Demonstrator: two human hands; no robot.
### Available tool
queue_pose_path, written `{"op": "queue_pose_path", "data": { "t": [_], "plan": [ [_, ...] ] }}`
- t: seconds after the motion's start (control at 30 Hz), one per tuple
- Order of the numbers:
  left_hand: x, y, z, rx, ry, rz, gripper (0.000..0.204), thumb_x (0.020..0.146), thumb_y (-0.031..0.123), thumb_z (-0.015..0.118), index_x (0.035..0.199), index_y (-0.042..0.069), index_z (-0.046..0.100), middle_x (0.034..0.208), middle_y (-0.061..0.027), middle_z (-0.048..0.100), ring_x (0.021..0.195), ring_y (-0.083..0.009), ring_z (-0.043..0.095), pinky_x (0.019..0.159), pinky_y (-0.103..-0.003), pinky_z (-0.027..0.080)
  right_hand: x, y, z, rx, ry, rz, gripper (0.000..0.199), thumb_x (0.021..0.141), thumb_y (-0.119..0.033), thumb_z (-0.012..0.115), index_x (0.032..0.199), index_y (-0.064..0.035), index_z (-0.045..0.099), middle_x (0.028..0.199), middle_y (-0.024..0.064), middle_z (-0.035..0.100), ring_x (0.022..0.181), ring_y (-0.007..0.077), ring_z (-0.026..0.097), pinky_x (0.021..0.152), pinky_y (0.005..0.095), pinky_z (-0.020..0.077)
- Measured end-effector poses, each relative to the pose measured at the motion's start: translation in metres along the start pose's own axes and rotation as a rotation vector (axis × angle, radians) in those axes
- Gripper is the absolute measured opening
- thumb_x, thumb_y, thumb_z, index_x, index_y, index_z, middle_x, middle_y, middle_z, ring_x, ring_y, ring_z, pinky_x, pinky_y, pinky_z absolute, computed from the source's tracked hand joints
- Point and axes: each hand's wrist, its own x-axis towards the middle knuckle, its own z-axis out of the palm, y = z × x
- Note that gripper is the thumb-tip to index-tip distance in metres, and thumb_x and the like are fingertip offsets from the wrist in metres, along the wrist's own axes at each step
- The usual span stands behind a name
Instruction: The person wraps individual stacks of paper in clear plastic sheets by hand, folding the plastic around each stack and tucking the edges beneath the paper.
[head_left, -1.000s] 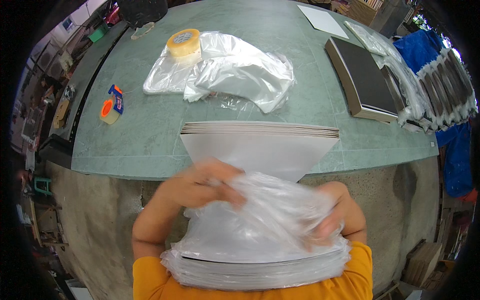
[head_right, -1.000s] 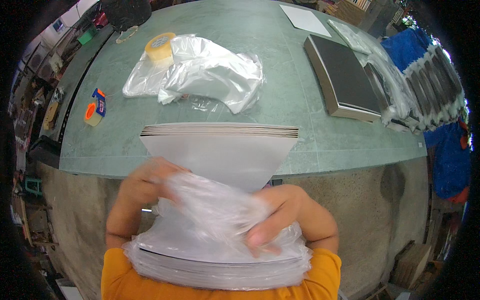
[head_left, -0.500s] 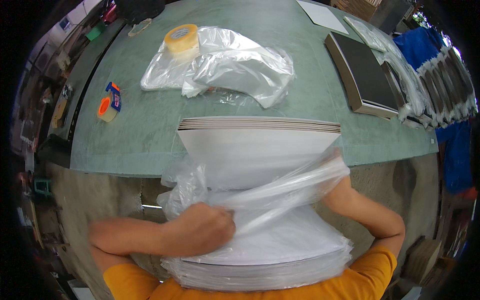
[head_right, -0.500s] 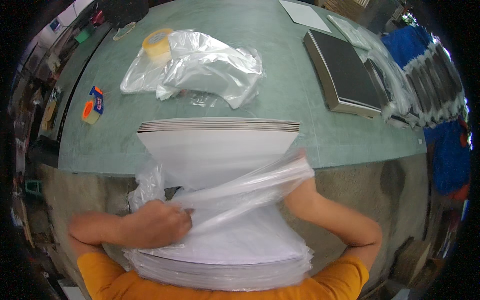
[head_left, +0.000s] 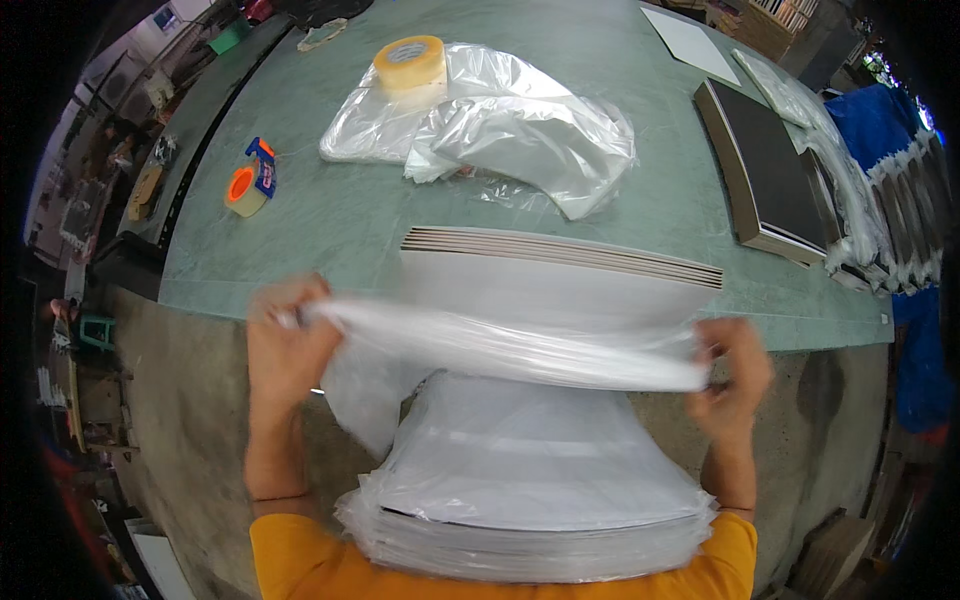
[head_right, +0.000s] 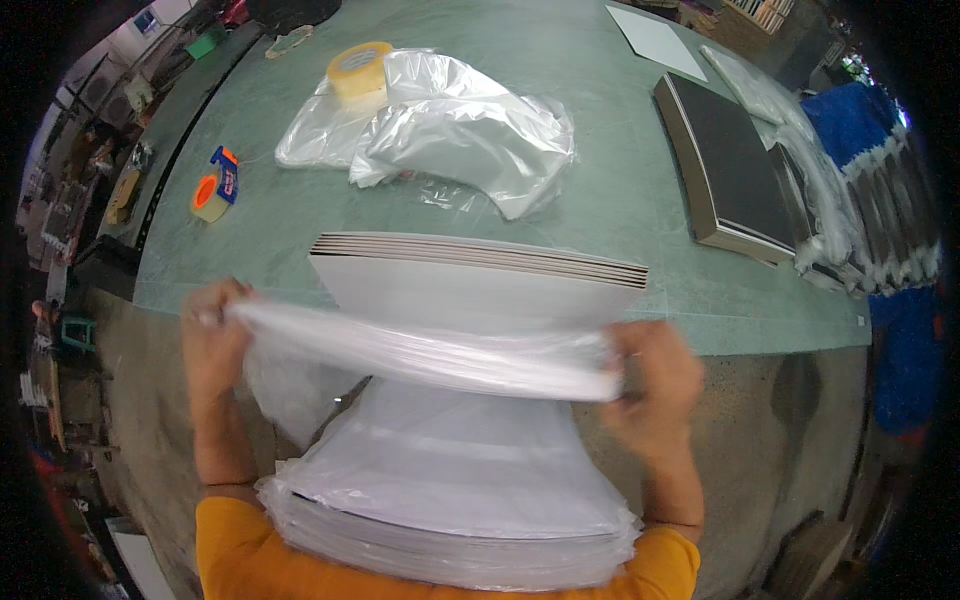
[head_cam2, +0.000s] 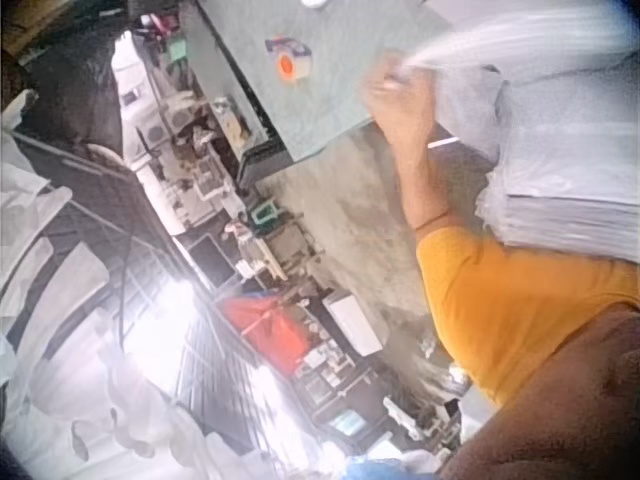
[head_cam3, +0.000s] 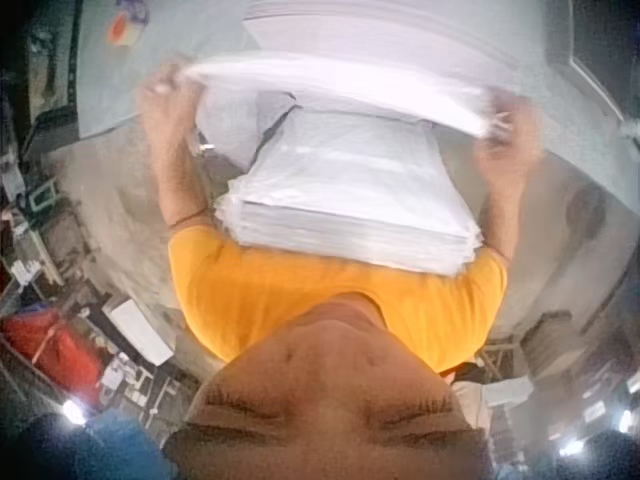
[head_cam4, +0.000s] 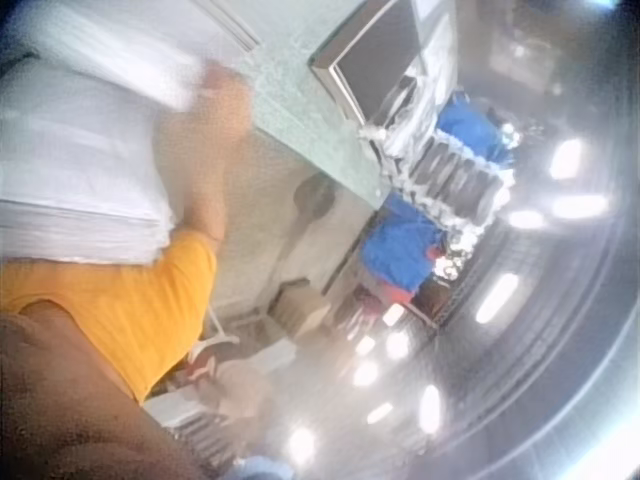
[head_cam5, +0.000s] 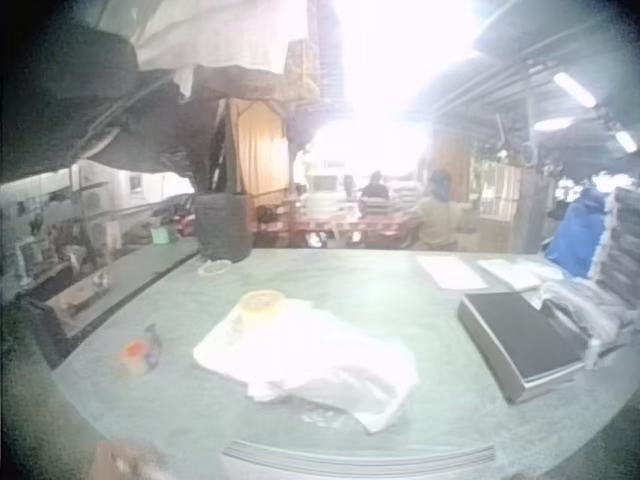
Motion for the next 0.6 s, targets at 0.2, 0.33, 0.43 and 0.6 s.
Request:
{"op": "queue_pose_path", "data": {
  "t": [0.2, 0.33, 0.43, 0.6],
  "plan": [
    [0.017, -0.010, 0.039, 0.549, 0.323, 0.333, 0.052, 0.061, -0.009, 0.056, 0.110, 0.009, 0.050, 0.095, -0.0099, 0.047, 0.076, -0.0191, 0.047, 0.058, -0.029, 0.044, 0.017, 0.001, 0.010, -0.295, 0.034, -0.054, 0.049, 0.062, 0.008, 0.046, 0.109, -0.0044, 0.052, 0.101, 0.0122, 0.051, 0.093, 0.0259, 0.048, 0.071, 0.0283, 0.0409],
    [-0.001, 0.012, 0.039, 0.717, 0.094, 0.347, 0.068, 0.051, -0.009, 0.057, 0.116, 0.011, 0.050, 0.102, -0.0087, 0.045, 0.081, -0.0201, 0.048, 0.059, -0.029, 0.045, -0.003, 0.014, 0.010, -0.365, -0.042, -0.027, 0.052, 0.065, 0.005, 0.050, 0.115, -0.0091, 0.051, 0.107, 0.0127, 0.049, 0.099, 0.0267, 0.045, 0.081, 0.0356, 0.0370],
    [-0.018, 0.010, 0.034, 0.618, 0.104, 0.373, 0.058, 0.053, -0.008, 0.057, 0.107, 0.011, 0.058, 0.101, -0.0109, 0.048, 0.078, -0.0168, 0.050, 0.057, -0.026, 0.043, -0.025, 0.020, 0.000, -0.146, 0.046, -0.038, 0.036, 0.067, -0.001, 0.056, 0.102, -0.0076, 0.060, 0.099, 0.0130, 0.054, 0.090, 0.0235, 0.051, 0.076, 0.0346, 0.0399],
    [-0.012, -0.008, 0.017, -0.173, -0.168, 0.247, 0.039, 0.054, -0.003, 0.062, 0.092, 0.005, 0.062, 0.076, -0.0066, 0.056, 0.066, -0.0144, 0.055, 0.053, -0.022, 0.043, -0.033, 0.039, -0.016, 0.867, -0.103, 0.315, 0.018, 0.064, -0.011, 0.067, 0.078, -0.0016, 0.065, 0.072, 0.0087, 0.058, 0.062, 0.0147, 0.055, 0.053, 0.0243, 0.0415]
  ]
}}
